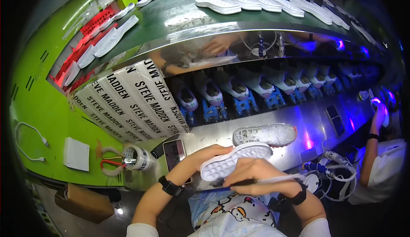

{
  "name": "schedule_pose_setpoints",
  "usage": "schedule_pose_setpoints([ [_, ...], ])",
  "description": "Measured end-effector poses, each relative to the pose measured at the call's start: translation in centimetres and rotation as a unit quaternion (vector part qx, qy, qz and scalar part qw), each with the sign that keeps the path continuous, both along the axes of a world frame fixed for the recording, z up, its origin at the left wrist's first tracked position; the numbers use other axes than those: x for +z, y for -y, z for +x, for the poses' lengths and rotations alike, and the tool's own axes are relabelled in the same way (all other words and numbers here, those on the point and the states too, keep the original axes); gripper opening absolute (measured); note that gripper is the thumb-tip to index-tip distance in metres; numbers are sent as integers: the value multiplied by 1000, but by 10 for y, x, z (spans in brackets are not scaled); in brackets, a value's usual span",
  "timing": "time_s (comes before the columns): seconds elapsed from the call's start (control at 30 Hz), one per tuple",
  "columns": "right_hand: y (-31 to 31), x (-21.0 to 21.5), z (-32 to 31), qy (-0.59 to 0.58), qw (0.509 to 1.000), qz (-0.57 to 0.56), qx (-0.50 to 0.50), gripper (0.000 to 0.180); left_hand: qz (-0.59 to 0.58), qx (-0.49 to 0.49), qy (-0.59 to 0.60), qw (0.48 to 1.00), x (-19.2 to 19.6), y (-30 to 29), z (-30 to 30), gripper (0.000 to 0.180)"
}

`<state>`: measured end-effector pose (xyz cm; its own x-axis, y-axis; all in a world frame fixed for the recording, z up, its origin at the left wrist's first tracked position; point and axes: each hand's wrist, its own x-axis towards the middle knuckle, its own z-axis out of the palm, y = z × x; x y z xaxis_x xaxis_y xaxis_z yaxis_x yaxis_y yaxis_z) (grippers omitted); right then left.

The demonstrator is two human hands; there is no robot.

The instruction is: The person repeatedly picks up white shoes from a conveyor belt and scrubs the soles with a brush. The person holds the shoe in one hand and uses the brush in the other to clean the textured bottom surface. After scrubbing, the person places the shoe back onto the moving belt. The process is repeated continuously for multiple shoes.

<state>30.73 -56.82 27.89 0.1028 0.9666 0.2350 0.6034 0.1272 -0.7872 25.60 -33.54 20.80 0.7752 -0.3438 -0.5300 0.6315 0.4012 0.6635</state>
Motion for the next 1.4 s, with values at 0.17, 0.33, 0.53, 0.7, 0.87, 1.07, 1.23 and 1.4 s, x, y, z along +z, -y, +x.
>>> schedule_pose_setpoints([
  [0.17, 15, -6, 11, 121, 986, 111, 31, 22, 50, -135, -86, 986, 7, -5, 12, 42],
  [0.33, 30, -1, 20, -252, 940, 126, -190, 24, -472, 131, 124, 863, -25, 22, -4, 56],
  [0.53, -16, -4, 0, -113, 886, 235, -383, 17, -447, 188, 227, 845, -48, 59, -17, 59],
  [0.7, -21, -25, -38, -49, 967, 174, -182, 18, -533, 242, 173, 792, -35, 64, -11, 72],
  [0.87, -25, -24, -35, 4, 942, 220, -253, 16, -472, 303, 194, 805, -13, 63, -10, 66],
  [1.07, -9, -2, -32, -239, 934, 108, -242, 14, -367, 308, 201, 854, 1, 53, -5, 70],
  [1.23, 7, -1, -26, -324, 936, 15, -137, 17, -312, 236, 196, 899, 3, 40, 0, 72],
  [1.4, 4, 0, -20, -194, 968, 60, -149, 15, -244, 147, 200, 937, 15, 37, 7, 70],
])
